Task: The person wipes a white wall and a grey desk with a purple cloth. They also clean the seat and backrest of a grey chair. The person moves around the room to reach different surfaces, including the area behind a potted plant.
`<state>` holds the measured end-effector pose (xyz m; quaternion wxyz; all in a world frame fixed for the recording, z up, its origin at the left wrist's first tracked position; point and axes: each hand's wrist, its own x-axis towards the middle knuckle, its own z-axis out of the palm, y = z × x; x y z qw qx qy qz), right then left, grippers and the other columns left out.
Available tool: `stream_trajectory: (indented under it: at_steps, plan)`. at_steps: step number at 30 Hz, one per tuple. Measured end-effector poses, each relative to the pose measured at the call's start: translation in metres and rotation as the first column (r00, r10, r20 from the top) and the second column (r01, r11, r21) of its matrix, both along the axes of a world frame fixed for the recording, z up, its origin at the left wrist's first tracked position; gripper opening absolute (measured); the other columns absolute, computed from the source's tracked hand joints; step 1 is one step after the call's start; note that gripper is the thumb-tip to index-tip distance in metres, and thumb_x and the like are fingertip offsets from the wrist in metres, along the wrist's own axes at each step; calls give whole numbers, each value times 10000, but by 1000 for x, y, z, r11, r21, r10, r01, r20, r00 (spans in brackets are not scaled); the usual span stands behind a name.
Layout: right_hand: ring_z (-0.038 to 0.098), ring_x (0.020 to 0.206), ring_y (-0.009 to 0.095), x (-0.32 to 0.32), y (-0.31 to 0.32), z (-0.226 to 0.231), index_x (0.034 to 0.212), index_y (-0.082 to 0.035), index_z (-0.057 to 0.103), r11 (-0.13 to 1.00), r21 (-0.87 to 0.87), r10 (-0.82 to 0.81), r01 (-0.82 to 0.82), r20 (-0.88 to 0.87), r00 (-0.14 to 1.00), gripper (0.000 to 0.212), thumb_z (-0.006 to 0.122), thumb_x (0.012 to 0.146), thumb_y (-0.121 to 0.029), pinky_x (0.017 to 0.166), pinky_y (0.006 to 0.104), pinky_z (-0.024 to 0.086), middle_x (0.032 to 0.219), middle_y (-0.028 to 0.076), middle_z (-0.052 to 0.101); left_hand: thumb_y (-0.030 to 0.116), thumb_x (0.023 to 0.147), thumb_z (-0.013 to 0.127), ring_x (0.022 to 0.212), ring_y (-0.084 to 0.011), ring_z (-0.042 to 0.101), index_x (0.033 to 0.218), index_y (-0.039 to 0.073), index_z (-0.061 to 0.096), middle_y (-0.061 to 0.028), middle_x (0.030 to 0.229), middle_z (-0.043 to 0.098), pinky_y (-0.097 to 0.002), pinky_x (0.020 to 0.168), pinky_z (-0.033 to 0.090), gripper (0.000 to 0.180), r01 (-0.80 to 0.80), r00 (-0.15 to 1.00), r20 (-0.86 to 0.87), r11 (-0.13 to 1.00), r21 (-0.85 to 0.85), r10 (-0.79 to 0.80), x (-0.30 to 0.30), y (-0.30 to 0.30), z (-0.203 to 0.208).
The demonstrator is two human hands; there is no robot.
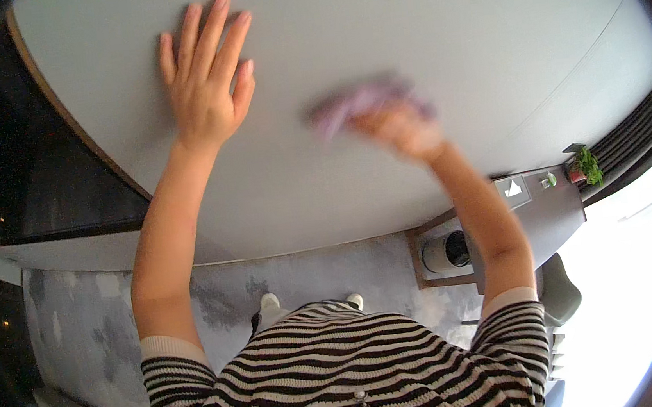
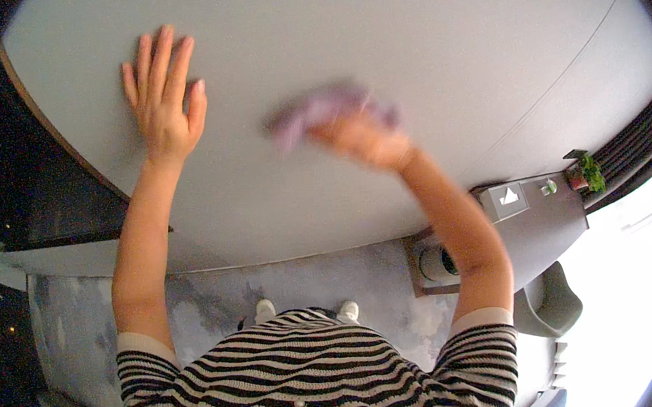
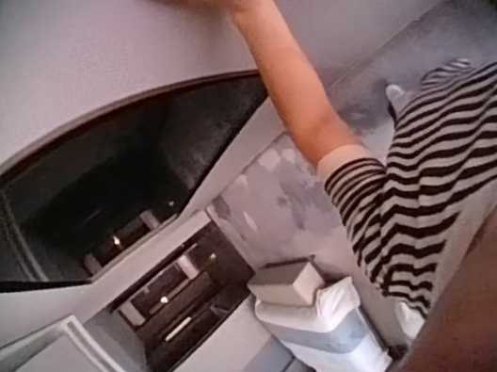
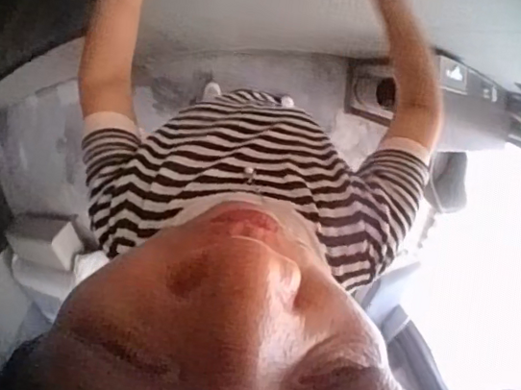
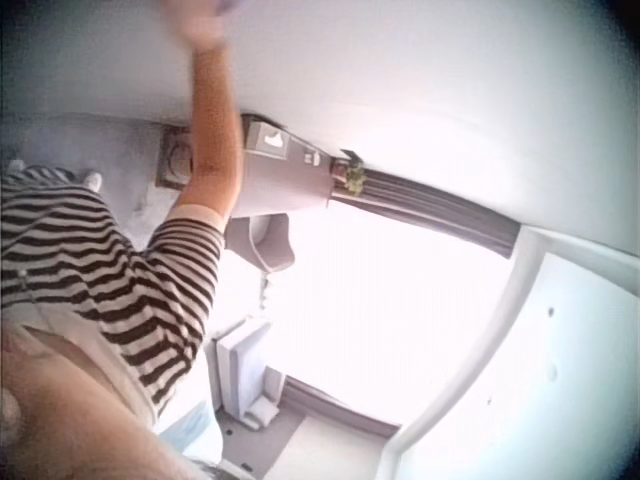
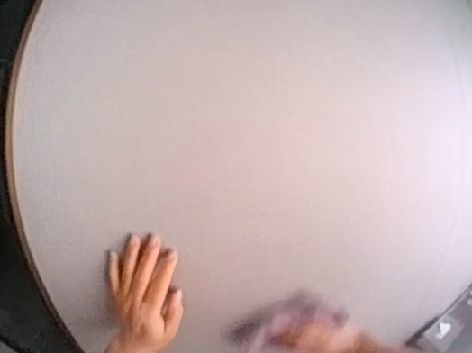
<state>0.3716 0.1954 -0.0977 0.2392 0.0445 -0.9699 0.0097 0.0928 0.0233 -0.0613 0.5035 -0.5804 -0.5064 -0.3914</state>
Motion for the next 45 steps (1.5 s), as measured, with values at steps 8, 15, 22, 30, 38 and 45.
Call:
stream_trajectory:
  at_steps: [8, 15, 22, 30, 38, 45]
  plan:
    - [490, 1172, 293, 12, 66, 145, 1241, -131, 542, 751, 509, 101, 422, -719, 688, 448, 586, 798, -76, 984, 460, 388, 1245, 115, 546, 206, 962, 328, 1382, -300, 260, 1397, 122, 395, -91, 1467, 355, -514, 1133, 113, 448, -202, 973, -79, 969, 143, 215, 76, 92, 91]
    - [465, 1186, 197, 15, 80, -201, 1369, -78, 385, -85, 862, 158, 499, -483, 861, 485, 421, 945, -312, 977, 403, 401, 1338, 84, 449, 161, 930, 365, 1384, -326, 247, 1398, 35, 376, -150, 1468, 332, -504, 1124, 130, 485, -273, 956, -66, 949, 160, 287, 103, 88, 107]
    - [382, 1311, 209, 120, 114, 33, 1418, -240, 366, 695, 669, 63, 263, -422, 904, 540, 423, 881, -235, 1044, 460, 338, 1451, 1, 385, 125, 897, 386, 1386, -337, 233, 1408, 19, 345, -169, 1478, 299, -487, 1127, 135, 524, -332, 930, -93, 922, 199, 355, 103, 93, 97]
    - [372, 1301, 296, 87, 107, 29, 1281, -226, 524, 904, 195, -150, 379, -686, 712, 513, 540, 770, -269, 1048, 644, 175, 1312, 94, 498, 179, 871, 417, 1390, -320, 234, 1407, 87, 378, -137, 1492, 292, -531, 1119, 128, 545, -238, 912, -302, 957, 164, 279, 120, 129, 104]
    - [412, 1271, 248, 143, 140, -106, 1323, -78, 432, -176, 868, 150, 464, -442, 884, 466, 467, 888, -238, 1026, 383, 383, 1277, 97, 519, 185, 858, 409, 1380, -317, 265, 1388, 71, 405, -136, 1475, 329, -519, 1114, 142, 542, -222, 903, -340, 963, 154, 262, 126, 126, 105]
    - [488, 1172, 312, 175, 188, 117, 1214, -106, 563, 821, 160, -14, 548, -954, 299, 413, 557, 808, -29, 984, 472, 348, 1219, 107, 565, 184, 865, 381, 1378, -314, 262, 1373, 60, 416, -137, 1461, 345, -514, 1121, 145, 523, -248, 890, -342, 949, 194, 303, 120, 131, 104]
